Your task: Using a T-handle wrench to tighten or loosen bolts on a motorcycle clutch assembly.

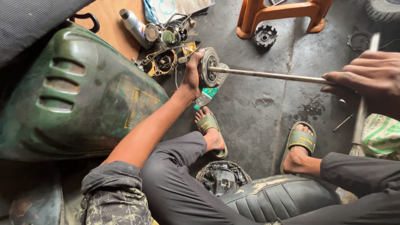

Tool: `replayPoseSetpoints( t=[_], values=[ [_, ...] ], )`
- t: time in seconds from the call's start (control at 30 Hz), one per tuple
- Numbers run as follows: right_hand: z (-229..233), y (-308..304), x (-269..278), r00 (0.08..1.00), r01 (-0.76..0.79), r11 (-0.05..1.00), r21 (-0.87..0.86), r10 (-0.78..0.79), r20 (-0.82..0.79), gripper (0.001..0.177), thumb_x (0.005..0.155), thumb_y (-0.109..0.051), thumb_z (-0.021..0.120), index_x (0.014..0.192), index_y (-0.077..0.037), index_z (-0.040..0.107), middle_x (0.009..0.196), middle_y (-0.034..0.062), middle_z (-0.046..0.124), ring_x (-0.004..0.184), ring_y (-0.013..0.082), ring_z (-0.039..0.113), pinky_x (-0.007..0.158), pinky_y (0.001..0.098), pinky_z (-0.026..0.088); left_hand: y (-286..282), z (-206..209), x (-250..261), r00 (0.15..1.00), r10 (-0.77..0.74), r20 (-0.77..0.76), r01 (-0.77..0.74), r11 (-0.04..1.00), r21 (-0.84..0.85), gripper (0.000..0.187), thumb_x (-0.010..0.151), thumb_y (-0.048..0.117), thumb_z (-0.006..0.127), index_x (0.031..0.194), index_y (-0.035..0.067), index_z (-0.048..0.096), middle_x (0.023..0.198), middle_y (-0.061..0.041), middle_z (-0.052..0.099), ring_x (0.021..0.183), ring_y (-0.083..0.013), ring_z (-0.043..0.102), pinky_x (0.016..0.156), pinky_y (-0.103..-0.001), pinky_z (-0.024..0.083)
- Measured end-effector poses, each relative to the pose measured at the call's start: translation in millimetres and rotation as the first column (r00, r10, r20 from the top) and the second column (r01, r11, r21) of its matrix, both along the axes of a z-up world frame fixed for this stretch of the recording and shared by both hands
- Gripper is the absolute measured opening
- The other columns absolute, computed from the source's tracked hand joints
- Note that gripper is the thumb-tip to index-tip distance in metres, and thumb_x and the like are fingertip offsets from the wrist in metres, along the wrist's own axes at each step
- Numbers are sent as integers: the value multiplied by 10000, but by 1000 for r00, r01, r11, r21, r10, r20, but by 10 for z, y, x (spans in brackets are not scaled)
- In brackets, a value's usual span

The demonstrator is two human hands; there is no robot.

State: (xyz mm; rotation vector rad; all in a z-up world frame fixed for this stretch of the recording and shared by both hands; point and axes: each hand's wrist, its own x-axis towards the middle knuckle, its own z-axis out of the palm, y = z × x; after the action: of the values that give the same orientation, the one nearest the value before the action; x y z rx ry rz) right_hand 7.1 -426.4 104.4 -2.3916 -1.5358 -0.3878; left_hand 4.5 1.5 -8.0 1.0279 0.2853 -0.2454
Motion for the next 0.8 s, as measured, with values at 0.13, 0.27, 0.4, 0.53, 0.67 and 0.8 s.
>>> replayPoseSetpoints(
  t=[0.13,0.27,0.4,0.53,0.67,0.8],
  values=[
    [-19,61,-62,977,207,978,3,-207,-53,247,886,-229,820,1058,-76,731,818,85,715,706,182,687,756,296,488,14,-23,0,1000,12,-6,-12,999,46,544,839,552,572,1270,222,606,1151,-68,638,996,-236,666,593,-441,623],
    [-588,-148,273,300,669,742,-45,-324,-897,317,1049,-203,702,1307,-19,684,835,191,700,711,202,631,571,337,493,11,-81,23,999,24,31,-25,998,61,568,839,546,581,1300,216,597,1170,-71,626,1008,-242,659,591,-447,623],
    [-504,-82,307,167,815,567,120,-32,-986,448,1089,-136,566,1465,14,374,1128,253,587,870,274,672,734,455,582,16,-144,69,998,44,51,-48,995,85,580,847,541,580,1310,192,567,1151,-86,628,972,-245,670,575,-438,614],
    [-559,-240,392,209,732,600,323,254,-944,485,978,84,413,1463,102,420,1267,298,598,1145,336,709,1051,448,519,17,-80,81,995,79,57,-83,994,65,589,849,531,575,1330,191,570,1107,-87,625,899,-226,660,559,-415,612],
    [96,80,208,317,636,670,382,225,-921,544,879,154,386,1418,97,435,1399,252,569,1259,343,626,1094,451,448,53,-193,118,989,104,103,-107,994,24,586,881,506,597,1350,156,565,1126,-84,608,924,-227,654,580,-414,605],
    [316,210,38,508,596,777,202,-169,-845,711,754,298,383,1426,100,503,1399,256,594,1277,348,620,1094,404,429,64,-108,87,996,79,31,-79,997,2,606,874,528,582,1344,145,578,1113,-111,636,905,-242,677,568,-426,612]
  ],
)
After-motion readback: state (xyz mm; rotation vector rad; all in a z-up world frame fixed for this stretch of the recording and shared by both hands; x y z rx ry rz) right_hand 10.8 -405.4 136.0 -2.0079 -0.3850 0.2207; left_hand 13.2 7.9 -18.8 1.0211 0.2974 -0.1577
